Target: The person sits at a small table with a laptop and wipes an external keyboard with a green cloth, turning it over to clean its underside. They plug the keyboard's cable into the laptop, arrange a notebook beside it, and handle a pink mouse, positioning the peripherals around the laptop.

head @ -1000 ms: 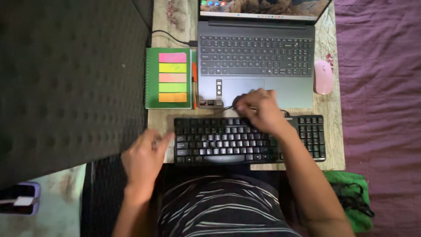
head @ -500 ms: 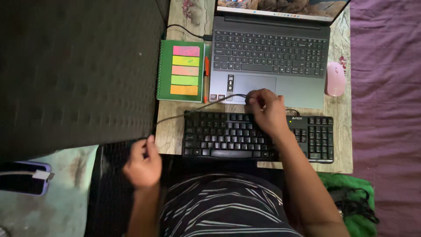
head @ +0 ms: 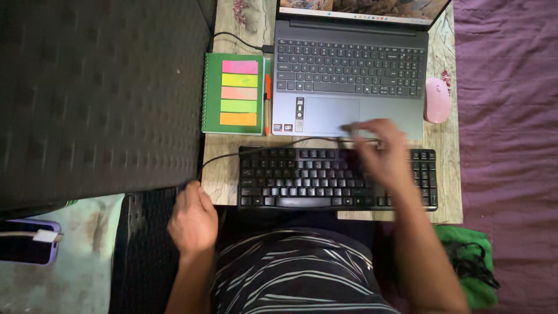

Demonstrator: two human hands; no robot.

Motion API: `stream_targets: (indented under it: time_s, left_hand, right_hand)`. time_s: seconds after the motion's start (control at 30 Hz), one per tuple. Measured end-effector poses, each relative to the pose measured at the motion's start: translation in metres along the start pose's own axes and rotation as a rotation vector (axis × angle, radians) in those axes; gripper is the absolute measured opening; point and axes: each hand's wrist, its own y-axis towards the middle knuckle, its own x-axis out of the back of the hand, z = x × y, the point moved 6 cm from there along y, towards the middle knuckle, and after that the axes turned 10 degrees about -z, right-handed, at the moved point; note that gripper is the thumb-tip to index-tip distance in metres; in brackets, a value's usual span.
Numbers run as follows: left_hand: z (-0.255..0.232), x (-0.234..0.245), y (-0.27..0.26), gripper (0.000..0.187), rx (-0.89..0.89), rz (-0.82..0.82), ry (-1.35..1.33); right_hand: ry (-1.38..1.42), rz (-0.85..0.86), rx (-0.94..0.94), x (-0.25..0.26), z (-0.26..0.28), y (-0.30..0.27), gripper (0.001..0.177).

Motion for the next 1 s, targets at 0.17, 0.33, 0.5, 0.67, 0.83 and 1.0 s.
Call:
stream_targets:
  time_s: [0.17,0.33,0.5,0.67,0.83,1.0]
  left_hand:
    - [-0.021,0.016,-0.002,0.028,-0.067,0.072,-0.079]
    - [-0.048,-0.014,0.007,0.023,0.008,0.222,-0.412]
    - [-0.051,-0.046,0.025,0.023,0.216,0.169,-0.509]
    - [-0.049,-0.06,0.045,0.03,0.249,0.017,-0.568]
    - [-0.046,-0.077,0.055,0.034,0.342,0.041,-0.602]
    - [-0.042,-0.083,0.058,0.032,0.421,0.066,-0.624]
  right_hand:
    - [-0.148,-0.286,-0.108,0.104,-0.077,-0.035,0.021]
    - [-0.46,-0.213,-0.31,0.136,-0.149,-0.091,0.027]
    - [-0.197,-0.146,-0.501,0.125,-0.186,-0.124,0.035]
    - [-0.04,-0.168,-0.541,0.117,-0.196,-0.132,0.034]
    - [-0.056,-0.173,-0.469,0.115,-0.189,-0.131,0.035]
    - [-0.037,-0.216,-0.545,0.112,-0.183,-0.131,0.034]
